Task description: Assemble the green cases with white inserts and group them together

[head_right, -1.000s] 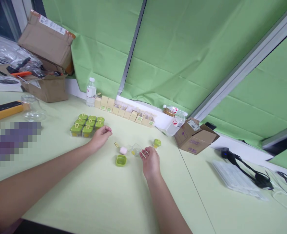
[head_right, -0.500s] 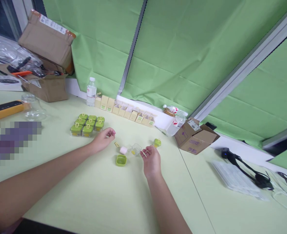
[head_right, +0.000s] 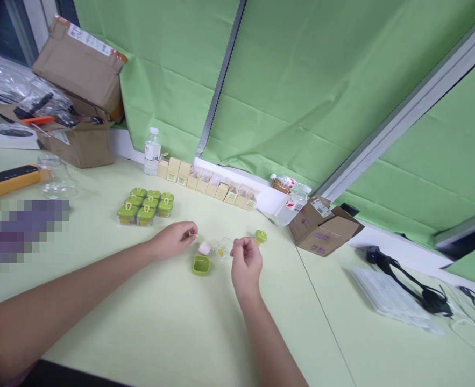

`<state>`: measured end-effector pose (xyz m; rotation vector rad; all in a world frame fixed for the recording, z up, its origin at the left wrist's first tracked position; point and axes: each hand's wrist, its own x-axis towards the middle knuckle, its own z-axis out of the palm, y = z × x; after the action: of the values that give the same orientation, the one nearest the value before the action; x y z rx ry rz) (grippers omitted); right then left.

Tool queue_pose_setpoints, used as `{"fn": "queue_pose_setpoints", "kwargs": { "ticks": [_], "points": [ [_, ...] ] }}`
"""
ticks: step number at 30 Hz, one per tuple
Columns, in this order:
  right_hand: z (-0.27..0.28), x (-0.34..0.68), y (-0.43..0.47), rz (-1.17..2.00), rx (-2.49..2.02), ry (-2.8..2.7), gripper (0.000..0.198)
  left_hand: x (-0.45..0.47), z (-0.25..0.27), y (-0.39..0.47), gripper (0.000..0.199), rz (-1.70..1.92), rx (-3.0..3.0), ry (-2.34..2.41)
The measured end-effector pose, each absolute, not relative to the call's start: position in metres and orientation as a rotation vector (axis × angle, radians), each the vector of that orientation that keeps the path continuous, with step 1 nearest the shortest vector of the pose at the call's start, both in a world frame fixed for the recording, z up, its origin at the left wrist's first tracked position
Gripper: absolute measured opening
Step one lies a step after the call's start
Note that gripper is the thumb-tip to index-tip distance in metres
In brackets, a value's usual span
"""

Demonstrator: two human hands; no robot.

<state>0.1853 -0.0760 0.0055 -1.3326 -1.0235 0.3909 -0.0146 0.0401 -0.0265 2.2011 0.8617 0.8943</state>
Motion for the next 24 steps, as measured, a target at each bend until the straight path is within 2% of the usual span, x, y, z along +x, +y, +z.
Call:
{"fn": "queue_pose_setpoints", "kwargs": {
  "ticks": [4,7,11,16,24],
  "points": [
    [0.006,0.181,-0.079,0.301,-1.394,-1.266,0.015,-0.012,-0.02,0.033,0.013,0.896,2.173,0.757],
    [0.01,0.179,-0.086,0.304,-1.455,-1.658,0.01,-0.011,-0.015,0.028,0.015,0.915,2.169,0.678],
    [0.015,0.173,-0.095,0.245,-1.564,-2.099,0.022,-0.01,-0.012,0.023,0.013,0.939,2.112,0.616],
    [0.01,0.172,-0.094,0.335,-1.603,-2.14,0.011,-0.008,-0.013,0.015,0.012,0.83,2.069,0.545],
    [0.013,0.172,-0.096,0.458,-1.55,-2.111,0.013,-0.008,-0.014,0.015,0.008,0.674,2.054,0.442]
  ]
}}
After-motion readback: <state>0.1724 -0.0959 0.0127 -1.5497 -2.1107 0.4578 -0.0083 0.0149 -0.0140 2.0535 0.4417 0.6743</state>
